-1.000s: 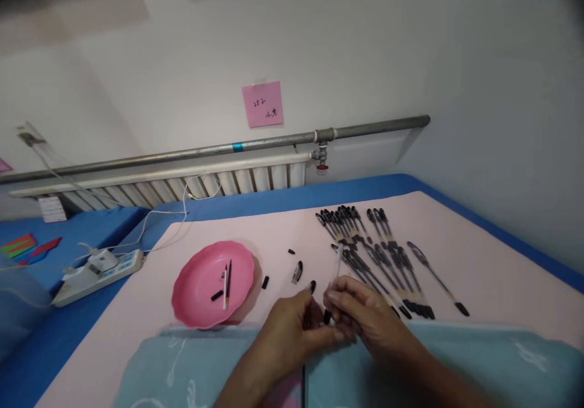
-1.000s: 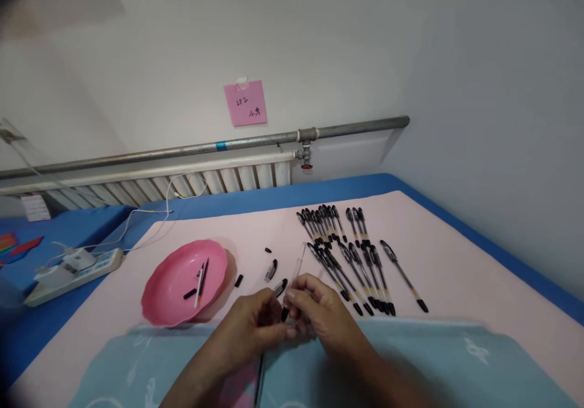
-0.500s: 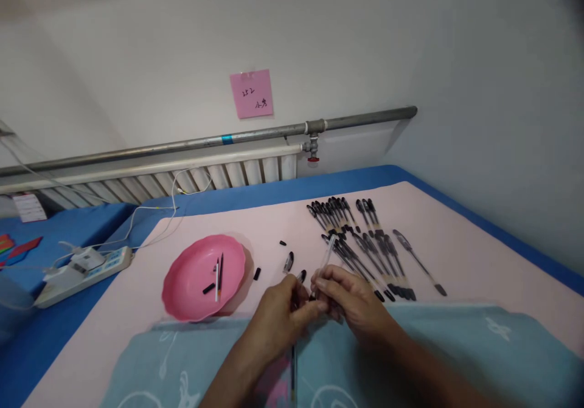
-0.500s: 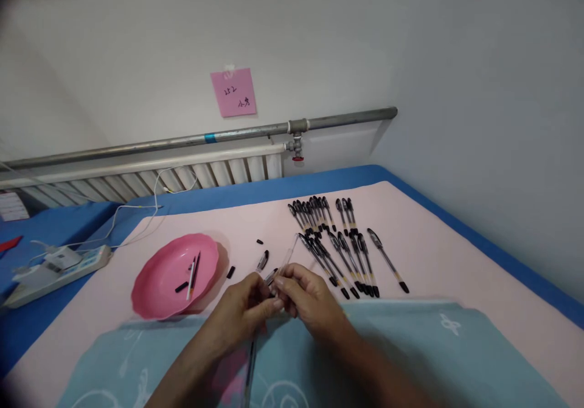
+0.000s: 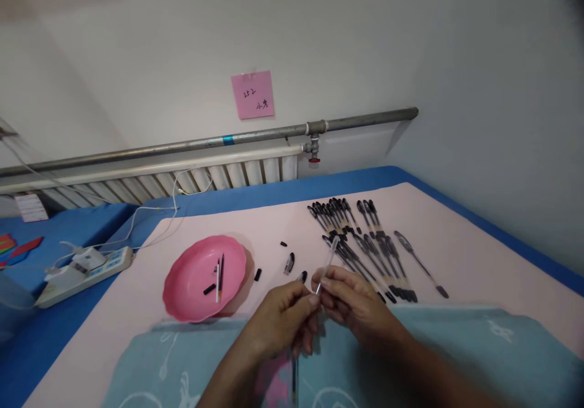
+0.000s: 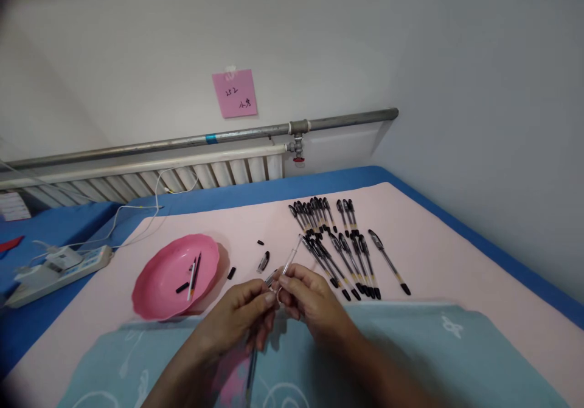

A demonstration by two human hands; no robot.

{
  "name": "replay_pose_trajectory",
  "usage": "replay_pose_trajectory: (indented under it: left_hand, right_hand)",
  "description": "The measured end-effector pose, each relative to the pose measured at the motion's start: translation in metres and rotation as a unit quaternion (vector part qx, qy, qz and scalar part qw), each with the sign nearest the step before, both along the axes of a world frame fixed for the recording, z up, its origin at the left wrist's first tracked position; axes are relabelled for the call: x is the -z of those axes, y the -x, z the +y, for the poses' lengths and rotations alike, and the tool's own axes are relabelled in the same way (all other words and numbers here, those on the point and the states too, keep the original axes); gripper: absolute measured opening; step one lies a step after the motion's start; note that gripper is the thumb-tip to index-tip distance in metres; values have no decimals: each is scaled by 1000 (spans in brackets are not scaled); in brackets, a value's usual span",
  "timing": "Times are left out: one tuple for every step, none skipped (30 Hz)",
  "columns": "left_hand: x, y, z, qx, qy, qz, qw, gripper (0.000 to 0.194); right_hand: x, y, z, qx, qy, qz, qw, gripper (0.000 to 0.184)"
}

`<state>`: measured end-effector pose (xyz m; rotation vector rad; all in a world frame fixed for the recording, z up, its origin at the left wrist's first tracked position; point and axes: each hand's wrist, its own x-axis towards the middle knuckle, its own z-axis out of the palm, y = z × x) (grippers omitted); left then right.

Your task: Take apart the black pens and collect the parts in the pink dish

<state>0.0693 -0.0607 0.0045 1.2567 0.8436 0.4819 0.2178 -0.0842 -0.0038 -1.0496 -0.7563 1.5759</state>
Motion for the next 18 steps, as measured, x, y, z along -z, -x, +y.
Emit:
replay_pose_trajectory:
  left_hand:
    - [0, 0, 1, 12, 26, -16, 999, 36]
    - [0, 1, 1, 15, 43, -29, 999, 38]
    - [0, 1, 2, 9, 50, -35, 998, 39]
    - [0, 1, 2, -2, 48, -39, 998, 39]
    - [0, 0, 2, -12, 46, -45, 998, 37]
    - [0, 0, 3, -16, 49, -52, 997, 35]
    - [0, 1, 3, -17, 59, -63, 996, 33]
    - [-1, 1, 3, -19, 73, -75, 994, 32]
    - [-2, 2, 4, -28, 86, -90, 992, 31]
    - [-2, 2, 5, -42, 94, -102, 989, 29]
    - [-3, 3, 6, -61, 98, -112, 987, 28]
    - [-2, 3, 7, -80, 97, -116, 985, 28]
    - [-2, 3, 7, -96, 91, -112, 985, 29]
    - [0, 1, 8, -107, 79, -99, 986, 29]
    - [2, -1, 8, -112, 59, -81, 989, 30]
    - [3, -3, 7, -113, 30, -59, 991, 30]
    - [5, -5, 7, -114, -6, -33, 993, 29]
    - [6, -5, 7, -113, -46, -2, 993, 28]
  right_hand:
    - [-1, 0, 0, 2, 4, 10, 1000, 25]
    - [-2, -1, -1, 6, 6, 17, 1000, 25]
    - [-2, -1, -1, 10, 5, 20, 1000, 25]
    - [-2, 0, -1, 12, 1, 17, 1000, 25]
    - [-1, 0, -1, 11, -3, 11, 1000, 24]
    - [-1, 0, -1, 9, -6, 5, 1000, 24]
    - [1, 0, -1, 7, -8, 1, 1000, 24]
    - [2, 0, 0, 8, -9, -2, 1000, 24]
    - [3, 0, 0, 11, -9, -6, 1000, 24]
    - [4, 0, 0, 10, -9, -14, 1000, 24]
    - [5, 0, 1, 4, -8, -27, 1000, 24]
    - [6, 0, 1, -9, -5, -41, 999, 23]
    - [7, 1, 1, -25, -3, -59, 998, 23]
    - [8, 3, 1, -44, -6, -84, 995, 23]
    - [8, 5, 0, -62, -14, -111, 992, 21]
    - [8, 8, -1, -78, -28, -139, 987, 18]
    - [8, 11, -2, -92, -45, -166, 981, 14]
    - [6, 13, -3, -107, -63, -195, 973, 12]
